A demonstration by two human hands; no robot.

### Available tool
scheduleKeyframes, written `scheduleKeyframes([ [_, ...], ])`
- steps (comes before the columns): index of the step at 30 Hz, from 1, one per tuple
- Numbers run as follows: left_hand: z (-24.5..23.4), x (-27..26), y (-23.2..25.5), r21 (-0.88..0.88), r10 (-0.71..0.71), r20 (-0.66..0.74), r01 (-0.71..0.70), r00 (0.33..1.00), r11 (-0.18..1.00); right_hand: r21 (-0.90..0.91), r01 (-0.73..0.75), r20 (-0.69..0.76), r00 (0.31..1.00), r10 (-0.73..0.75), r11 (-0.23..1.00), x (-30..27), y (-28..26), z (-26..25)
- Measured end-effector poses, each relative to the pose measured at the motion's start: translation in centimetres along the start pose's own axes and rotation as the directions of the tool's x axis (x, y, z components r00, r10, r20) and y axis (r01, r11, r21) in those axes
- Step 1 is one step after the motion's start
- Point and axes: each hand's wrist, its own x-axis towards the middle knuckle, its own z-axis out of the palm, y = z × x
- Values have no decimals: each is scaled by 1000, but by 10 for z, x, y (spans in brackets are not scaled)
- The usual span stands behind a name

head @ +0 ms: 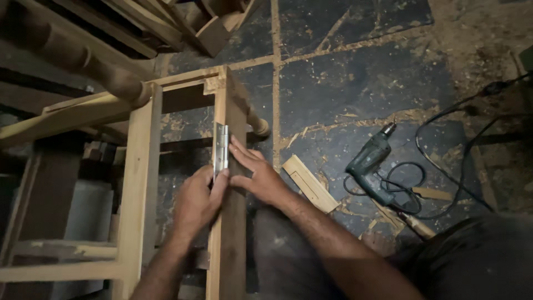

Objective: The person aligns a metal hinge against a wooden frame and fits small wooden blocks into a pre-cut slot in the frame by hand.

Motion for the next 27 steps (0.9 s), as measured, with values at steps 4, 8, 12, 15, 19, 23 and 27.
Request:
scheduleKeyframes([
  [4, 1, -2, -2, -7, 27, -45, -28, 999, 1000, 34, -43, 45, 998, 41, 998, 1, -3, -4],
  [8, 6, -5, -2, 132, 220, -222, -195, 950, 972, -6, -40, 84, 996, 40, 999, 2, -1, -7],
  [12, 9, -11, 8, 297, 344, -211, -275, 915, 914, 149, -13, 72, 997, 2, 989, 2, 11, -7],
  [15, 7, -16, 16, 392, 396, -150, -313, 906, 865, 226, 1, 78, 997, -19, 974, 3, 21, -9],
  [19, 6, -20, 20, 471, 430, -83, -345, 899, 812, 300, -50, 72, 997, 30, 953, 4, 23, -5],
  [23, 8, -21, 21, 573, 378, -1, -309, 926, 759, 270, -81, 50, 996, 70, 960, 2, 24, 1],
  [27, 8, -22, 22, 564, 341, 33, -299, 940, 770, 304, -110, -4, 993, 116, 946, 5, 22, 6],
])
